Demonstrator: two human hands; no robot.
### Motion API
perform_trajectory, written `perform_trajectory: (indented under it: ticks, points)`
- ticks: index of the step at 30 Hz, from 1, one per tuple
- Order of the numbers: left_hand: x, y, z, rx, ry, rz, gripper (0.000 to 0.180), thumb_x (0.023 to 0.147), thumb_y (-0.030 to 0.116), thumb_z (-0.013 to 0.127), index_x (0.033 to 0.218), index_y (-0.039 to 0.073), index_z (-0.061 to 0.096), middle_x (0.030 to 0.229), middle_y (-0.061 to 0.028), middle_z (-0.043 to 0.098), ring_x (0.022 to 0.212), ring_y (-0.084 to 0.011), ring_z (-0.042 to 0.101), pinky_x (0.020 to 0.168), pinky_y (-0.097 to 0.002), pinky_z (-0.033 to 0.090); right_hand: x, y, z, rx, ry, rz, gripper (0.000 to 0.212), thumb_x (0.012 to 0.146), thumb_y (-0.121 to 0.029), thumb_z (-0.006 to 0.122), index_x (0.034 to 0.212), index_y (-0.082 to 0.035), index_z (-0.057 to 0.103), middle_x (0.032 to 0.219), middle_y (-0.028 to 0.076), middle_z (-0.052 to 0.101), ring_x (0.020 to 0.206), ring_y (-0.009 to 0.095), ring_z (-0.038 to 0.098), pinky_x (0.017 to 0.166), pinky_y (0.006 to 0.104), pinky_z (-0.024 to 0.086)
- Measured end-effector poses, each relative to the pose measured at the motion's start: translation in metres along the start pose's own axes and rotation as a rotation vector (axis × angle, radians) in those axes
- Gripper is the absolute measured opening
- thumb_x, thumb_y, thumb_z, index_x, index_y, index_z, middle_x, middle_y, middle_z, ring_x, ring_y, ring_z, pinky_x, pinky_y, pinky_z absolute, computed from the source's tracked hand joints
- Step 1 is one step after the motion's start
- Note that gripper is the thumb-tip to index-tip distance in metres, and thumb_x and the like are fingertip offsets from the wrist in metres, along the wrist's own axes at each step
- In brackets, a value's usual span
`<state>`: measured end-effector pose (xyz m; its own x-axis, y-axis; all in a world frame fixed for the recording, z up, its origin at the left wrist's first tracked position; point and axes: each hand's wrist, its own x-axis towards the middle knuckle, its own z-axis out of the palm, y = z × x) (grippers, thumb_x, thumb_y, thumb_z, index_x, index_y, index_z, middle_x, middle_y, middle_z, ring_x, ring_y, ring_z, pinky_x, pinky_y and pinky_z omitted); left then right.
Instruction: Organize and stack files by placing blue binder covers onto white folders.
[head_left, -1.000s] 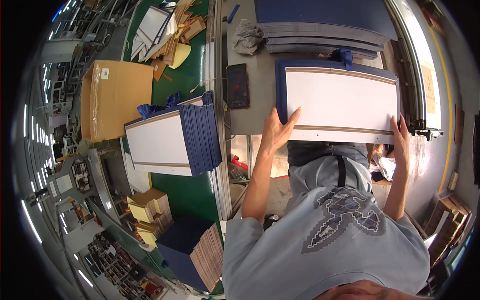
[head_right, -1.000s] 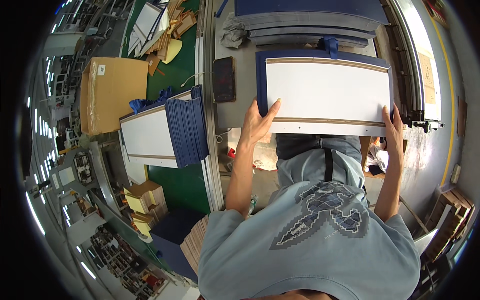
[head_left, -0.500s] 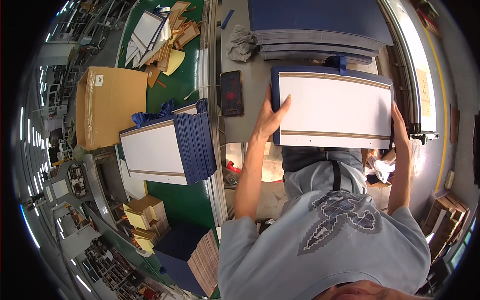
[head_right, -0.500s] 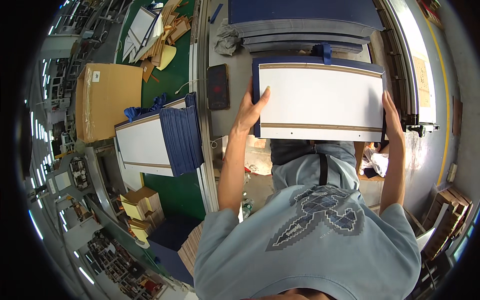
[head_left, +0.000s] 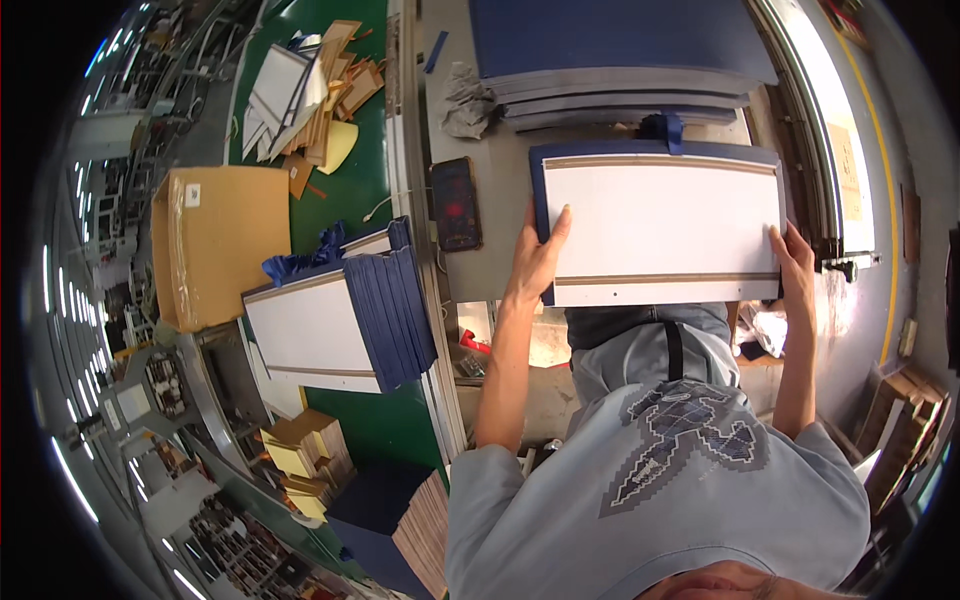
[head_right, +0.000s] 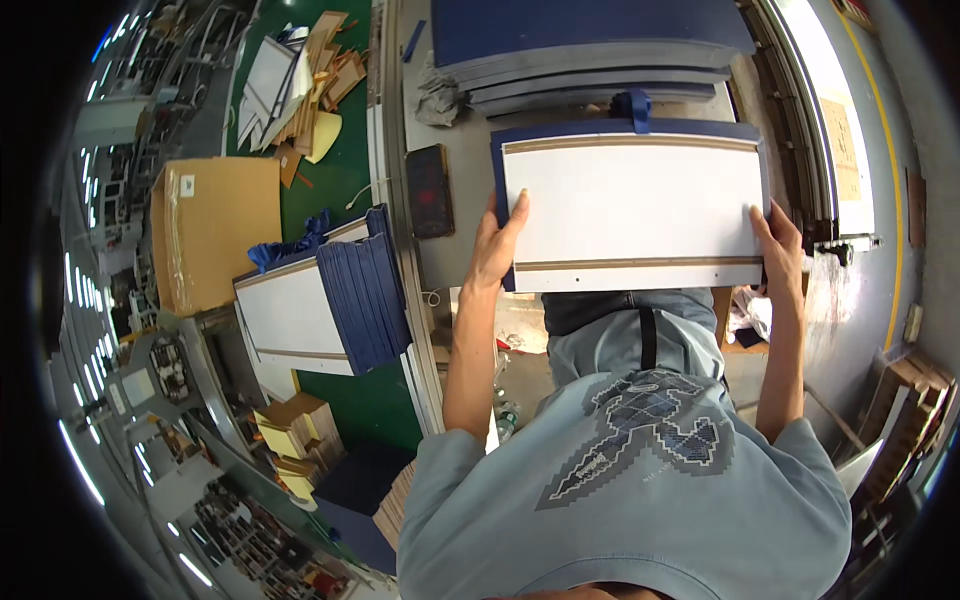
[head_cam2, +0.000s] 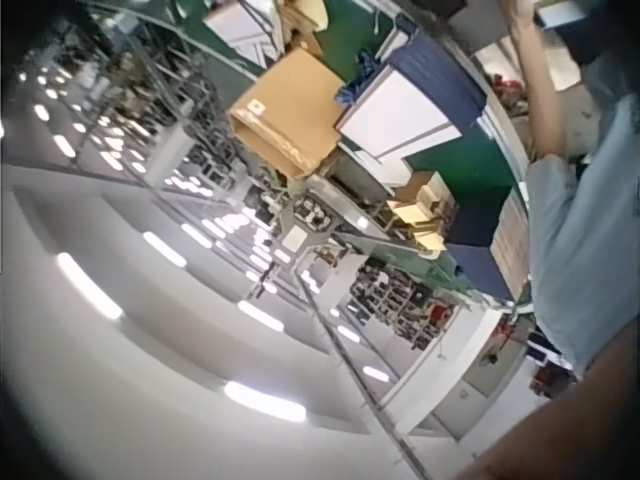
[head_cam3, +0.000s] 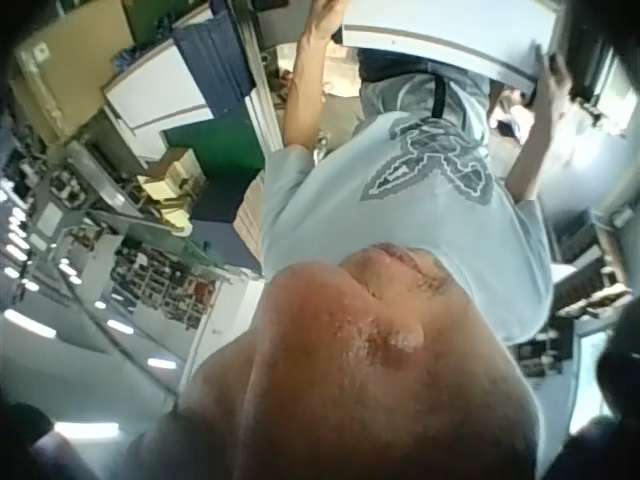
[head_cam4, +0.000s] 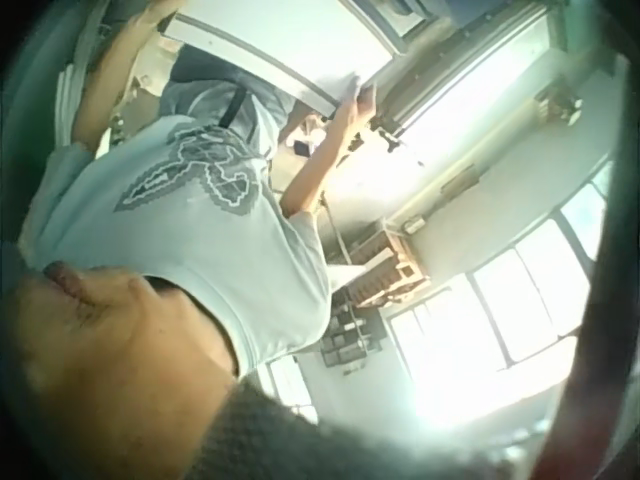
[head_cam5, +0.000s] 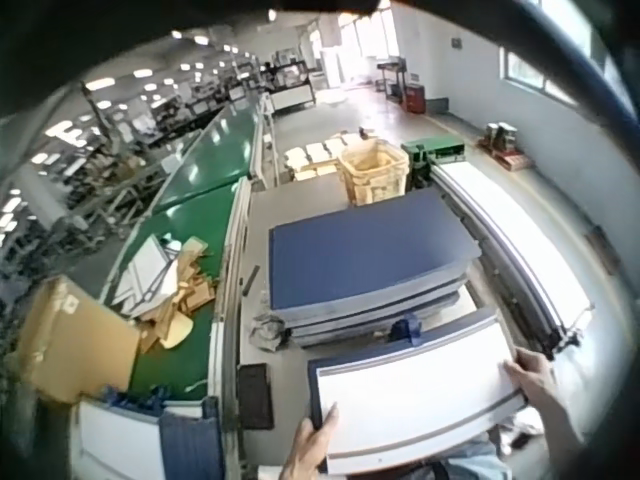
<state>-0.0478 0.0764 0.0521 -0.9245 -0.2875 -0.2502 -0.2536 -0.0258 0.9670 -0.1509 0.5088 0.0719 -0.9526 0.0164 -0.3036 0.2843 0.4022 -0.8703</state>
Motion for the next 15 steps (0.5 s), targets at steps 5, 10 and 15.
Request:
perform_trajectory:
  ticks: [5,10,15]
  points:
    - [-0.001,-0.007,-0.015,-0.057,-0.031,-0.052,0.065,0.107,0.038,0.071,0.153,-0.004,0.052,0.140,-0.0171,0.068,0.128,-0.0249,0.063,0.110,-0.0364,0.048,-0.030,0.003,0.008,0.041,-0.013,-0.042,0.052,0.107,-0.028,0.073,0.146,0.006,0.063,0.112,0.005,0.075,0.098,0.010,0.066,0.088,0.0269,0.054]
    - [-0.016,0.003,-0.040,-0.008,-0.129,-0.161,0.066,0.107,0.038,0.072,0.154,-0.004,0.052,0.142,-0.0175,0.066,0.130,-0.0252,0.062,0.113,-0.0364,0.047,-0.091,0.023,0.022,0.168,0.149,0.232,0.052,0.101,-0.034,0.081,0.133,0.006,0.071,0.118,0.009,0.076,0.107,0.014,0.068,0.097,0.0303,0.051]
    - [-0.012,0.025,-0.033,0.320,-0.005,-0.217,0.081,0.098,0.063,0.070,0.138,-0.007,0.065,0.123,-0.0241,0.076,0.117,-0.0301,0.073,0.103,-0.0385,0.055,-0.092,0.037,0.014,0.228,-0.006,0.310,0.061,0.102,-0.044,0.078,0.137,0.006,0.067,0.116,0.010,0.075,0.108,0.015,0.067,0.097,0.0287,0.050]
